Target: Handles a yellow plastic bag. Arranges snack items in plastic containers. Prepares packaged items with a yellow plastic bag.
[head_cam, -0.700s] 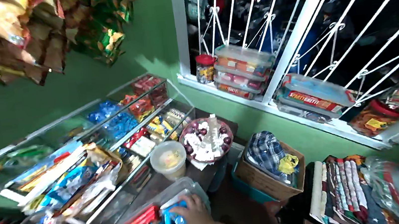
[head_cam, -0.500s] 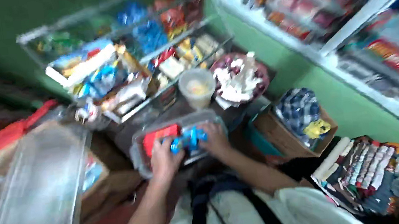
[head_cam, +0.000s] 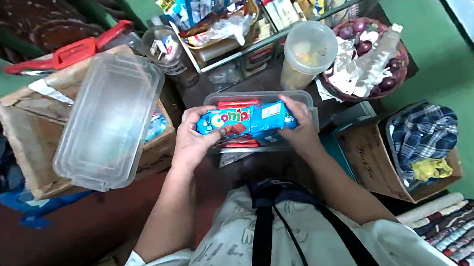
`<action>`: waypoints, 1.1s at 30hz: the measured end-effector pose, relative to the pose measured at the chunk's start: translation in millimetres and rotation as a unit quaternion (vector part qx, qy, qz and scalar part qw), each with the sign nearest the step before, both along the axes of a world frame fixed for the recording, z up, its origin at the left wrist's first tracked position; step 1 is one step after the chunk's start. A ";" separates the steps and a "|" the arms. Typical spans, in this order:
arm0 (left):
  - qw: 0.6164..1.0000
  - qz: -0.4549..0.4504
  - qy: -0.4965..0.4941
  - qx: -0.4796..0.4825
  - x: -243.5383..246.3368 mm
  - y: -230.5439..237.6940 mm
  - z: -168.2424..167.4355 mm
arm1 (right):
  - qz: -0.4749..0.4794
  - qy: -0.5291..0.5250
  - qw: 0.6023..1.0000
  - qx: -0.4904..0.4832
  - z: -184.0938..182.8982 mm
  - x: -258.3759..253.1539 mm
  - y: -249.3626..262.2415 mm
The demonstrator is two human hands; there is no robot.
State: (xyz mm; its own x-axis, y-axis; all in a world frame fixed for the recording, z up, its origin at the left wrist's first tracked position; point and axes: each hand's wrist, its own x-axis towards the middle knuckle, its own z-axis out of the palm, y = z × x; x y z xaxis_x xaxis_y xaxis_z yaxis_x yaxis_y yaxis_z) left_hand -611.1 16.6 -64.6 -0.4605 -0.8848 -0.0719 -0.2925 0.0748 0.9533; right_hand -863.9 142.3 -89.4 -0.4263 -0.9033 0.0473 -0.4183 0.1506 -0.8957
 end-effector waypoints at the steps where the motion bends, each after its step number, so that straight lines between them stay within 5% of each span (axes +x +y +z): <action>1: 1.000 0.008 0.012 0.013 7.5 -0.4 0.4 | 0.010 -0.021 1.000 -0.014 -2.1 1.6 -2.4; 8: 0.947 0.060 0.259 0.181 48.6 14.0 -0.3 | 0.050 -0.305 0.949 -0.065 -19.9 14.9 -10.8; 14: 0.838 0.101 0.451 0.289 36.9 22.8 -21.5 | 0.073 -0.352 0.929 -0.088 -27.2 12.8 -6.8; 20: 0.752 0.161 0.532 0.355 -5.7 25.5 -27.9 | 0.044 -0.397 0.915 -0.056 -52.0 23.6 -13.2; 25: 0.779 0.213 0.477 0.348 -13.2 11.8 -23.3 | 0.032 -0.435 0.900 0.012 -60.4 34.9 -36.0; 28: 0.820 0.241 0.408 0.320 -15.3 6.0 -13.8 | 0.056 -0.184 0.975 0.111 -57.7 27.4 -46.8; 30: 0.859 0.225 0.369 0.276 -16.3 3.9 -12.2 | 0.047 -0.022 0.988 0.147 -51.1 22.8 -49.2; 33: 0.897 0.197 0.342 0.199 -23.0 7.1 -14.1 | 0.057 0.080 0.991 0.087 -30.4 24.1 -47.5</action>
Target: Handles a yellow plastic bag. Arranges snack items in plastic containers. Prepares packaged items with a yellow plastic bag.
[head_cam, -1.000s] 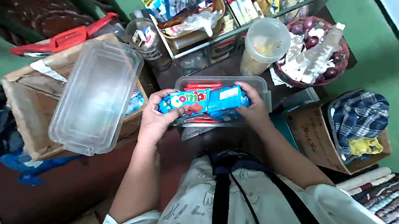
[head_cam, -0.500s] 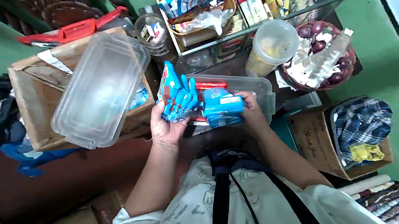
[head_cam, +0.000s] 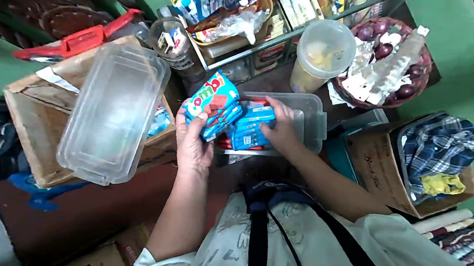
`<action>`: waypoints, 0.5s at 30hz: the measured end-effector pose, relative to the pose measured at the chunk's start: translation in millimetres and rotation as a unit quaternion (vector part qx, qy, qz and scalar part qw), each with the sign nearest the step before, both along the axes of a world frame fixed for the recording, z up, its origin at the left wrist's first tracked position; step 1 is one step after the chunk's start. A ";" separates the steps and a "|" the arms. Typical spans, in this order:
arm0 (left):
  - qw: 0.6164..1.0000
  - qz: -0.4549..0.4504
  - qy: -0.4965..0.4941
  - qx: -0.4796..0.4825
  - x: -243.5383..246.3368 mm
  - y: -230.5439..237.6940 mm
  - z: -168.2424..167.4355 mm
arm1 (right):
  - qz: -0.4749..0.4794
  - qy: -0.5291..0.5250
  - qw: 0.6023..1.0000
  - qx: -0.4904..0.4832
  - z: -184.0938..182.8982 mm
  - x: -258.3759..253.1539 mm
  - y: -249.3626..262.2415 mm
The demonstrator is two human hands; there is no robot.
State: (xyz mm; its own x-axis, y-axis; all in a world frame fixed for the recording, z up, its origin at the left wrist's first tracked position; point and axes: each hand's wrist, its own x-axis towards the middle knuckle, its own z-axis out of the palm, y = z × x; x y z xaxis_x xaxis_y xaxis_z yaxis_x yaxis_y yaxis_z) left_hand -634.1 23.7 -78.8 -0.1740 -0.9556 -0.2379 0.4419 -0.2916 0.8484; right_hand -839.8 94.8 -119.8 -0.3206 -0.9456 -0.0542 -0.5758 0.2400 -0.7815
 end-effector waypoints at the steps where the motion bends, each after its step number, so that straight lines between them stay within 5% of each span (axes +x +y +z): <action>1: 1.000 0.001 -0.009 -0.021 -2.9 2.7 -0.3 | 0.014 -0.005 1.000 -0.020 10.0 2.5 0.6; 6: 0.990 -0.008 -0.114 -0.082 -20.4 27.0 9.0 | 0.076 -0.132 0.988 -0.014 30.8 23.8 -3.0; 10: 0.960 -0.023 -0.215 -0.180 -28.7 38.3 -4.1 | 0.035 -0.227 0.973 -0.021 25.3 26.9 -16.4; 15: 0.904 -0.044 -0.337 -0.258 -33.3 46.2 -17.8 | -0.065 -0.506 0.857 -0.080 22.6 20.4 -17.7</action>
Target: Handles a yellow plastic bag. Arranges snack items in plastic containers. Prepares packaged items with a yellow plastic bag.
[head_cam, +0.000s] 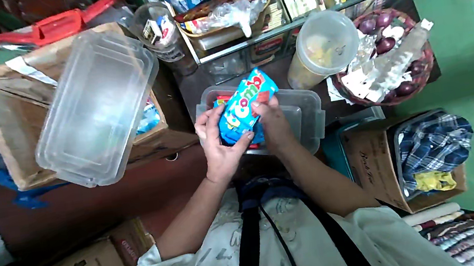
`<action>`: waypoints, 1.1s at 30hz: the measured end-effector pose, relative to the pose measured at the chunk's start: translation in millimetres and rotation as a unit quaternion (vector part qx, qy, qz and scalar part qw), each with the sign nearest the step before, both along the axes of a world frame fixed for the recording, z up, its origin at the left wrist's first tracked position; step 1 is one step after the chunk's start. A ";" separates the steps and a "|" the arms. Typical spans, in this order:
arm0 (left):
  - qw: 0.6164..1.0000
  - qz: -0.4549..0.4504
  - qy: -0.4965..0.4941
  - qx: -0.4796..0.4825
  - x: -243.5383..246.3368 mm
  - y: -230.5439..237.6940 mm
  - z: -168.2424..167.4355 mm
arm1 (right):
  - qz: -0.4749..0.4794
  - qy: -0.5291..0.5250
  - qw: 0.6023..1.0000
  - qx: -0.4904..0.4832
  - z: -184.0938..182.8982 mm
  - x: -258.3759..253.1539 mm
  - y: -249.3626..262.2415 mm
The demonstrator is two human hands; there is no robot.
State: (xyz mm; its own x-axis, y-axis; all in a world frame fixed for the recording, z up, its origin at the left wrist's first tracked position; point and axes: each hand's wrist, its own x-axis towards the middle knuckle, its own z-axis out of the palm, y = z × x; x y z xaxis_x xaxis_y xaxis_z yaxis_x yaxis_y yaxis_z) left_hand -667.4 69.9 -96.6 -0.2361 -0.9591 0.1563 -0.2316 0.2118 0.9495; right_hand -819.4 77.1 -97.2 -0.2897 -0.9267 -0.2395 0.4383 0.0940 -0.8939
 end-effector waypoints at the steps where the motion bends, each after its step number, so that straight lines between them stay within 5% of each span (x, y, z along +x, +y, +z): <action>1: 1.000 0.006 -0.011 -0.008 0.6 -0.7 -1.6 | -0.023 -0.032 0.999 0.002 -4.0 -3.7 0.6; 5: 0.997 0.019 -0.064 -0.032 3.8 -5.7 -1.8 | -0.087 -0.106 0.990 -0.020 -9.3 -38.5 11.6; 9: 0.992 0.025 -0.103 -0.063 4.1 -17.7 -8.2 | -0.054 -0.129 0.990 0.018 -0.9 -85.5 39.5; 14: 0.988 0.034 -0.137 -0.070 1.4 -30.4 -5.4 | 0.016 0.012 0.984 0.178 -19.6 -106.4 59.3; 20: 0.980 0.031 -0.185 -0.073 2.9 -47.2 -4.5 | 0.144 0.087 0.930 0.327 -32.1 -98.5 32.1; 27: 0.981 0.027 -0.185 -0.060 9.4 -55.4 -10.2 | 0.210 0.226 0.895 0.322 -53.9 -107.1 4.8; 33: 0.986 0.021 -0.165 -0.008 20.6 -54.3 -8.1 | 0.194 0.607 0.735 0.233 -15.1 -78.8 7.0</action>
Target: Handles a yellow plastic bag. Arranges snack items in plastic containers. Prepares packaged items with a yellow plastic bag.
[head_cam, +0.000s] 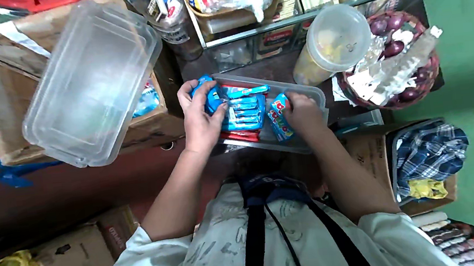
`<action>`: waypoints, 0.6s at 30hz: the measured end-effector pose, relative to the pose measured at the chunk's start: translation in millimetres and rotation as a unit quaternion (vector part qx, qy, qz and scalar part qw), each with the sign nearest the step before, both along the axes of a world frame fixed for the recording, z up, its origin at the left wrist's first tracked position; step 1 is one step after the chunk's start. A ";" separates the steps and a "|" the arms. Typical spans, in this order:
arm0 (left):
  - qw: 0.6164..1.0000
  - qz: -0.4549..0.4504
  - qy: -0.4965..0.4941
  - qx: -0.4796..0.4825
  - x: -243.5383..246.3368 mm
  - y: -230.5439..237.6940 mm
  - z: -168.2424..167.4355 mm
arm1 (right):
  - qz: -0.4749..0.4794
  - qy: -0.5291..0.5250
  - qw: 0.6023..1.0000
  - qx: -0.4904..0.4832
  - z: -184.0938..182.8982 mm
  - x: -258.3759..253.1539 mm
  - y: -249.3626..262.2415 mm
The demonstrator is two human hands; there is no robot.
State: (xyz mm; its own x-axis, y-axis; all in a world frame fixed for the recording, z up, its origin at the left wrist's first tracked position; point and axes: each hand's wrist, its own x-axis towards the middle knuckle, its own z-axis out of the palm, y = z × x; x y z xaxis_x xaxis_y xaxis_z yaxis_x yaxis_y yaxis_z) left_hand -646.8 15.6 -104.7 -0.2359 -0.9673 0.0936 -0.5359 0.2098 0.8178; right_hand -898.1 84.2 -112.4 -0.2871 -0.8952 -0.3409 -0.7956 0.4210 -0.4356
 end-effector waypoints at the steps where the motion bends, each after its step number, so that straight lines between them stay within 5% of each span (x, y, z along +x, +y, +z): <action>1: 1.000 0.000 0.005 0.008 2.0 0.9 -0.2 | 0.024 0.029 0.997 -0.068 6.9 8.4 0.6; 5: 0.998 -0.031 0.059 0.002 14.1 9.7 -5.0 | 0.147 0.000 0.947 -0.285 9.5 47.6 -18.8; 11: 0.992 -0.037 0.120 0.001 38.1 30.3 -3.7 | 0.266 0.037 0.946 -0.184 -0.4 66.4 -39.0; 18: 0.969 0.095 0.139 0.181 27.0 50.4 -6.3 | 0.338 0.136 0.928 -0.082 25.0 86.3 -34.8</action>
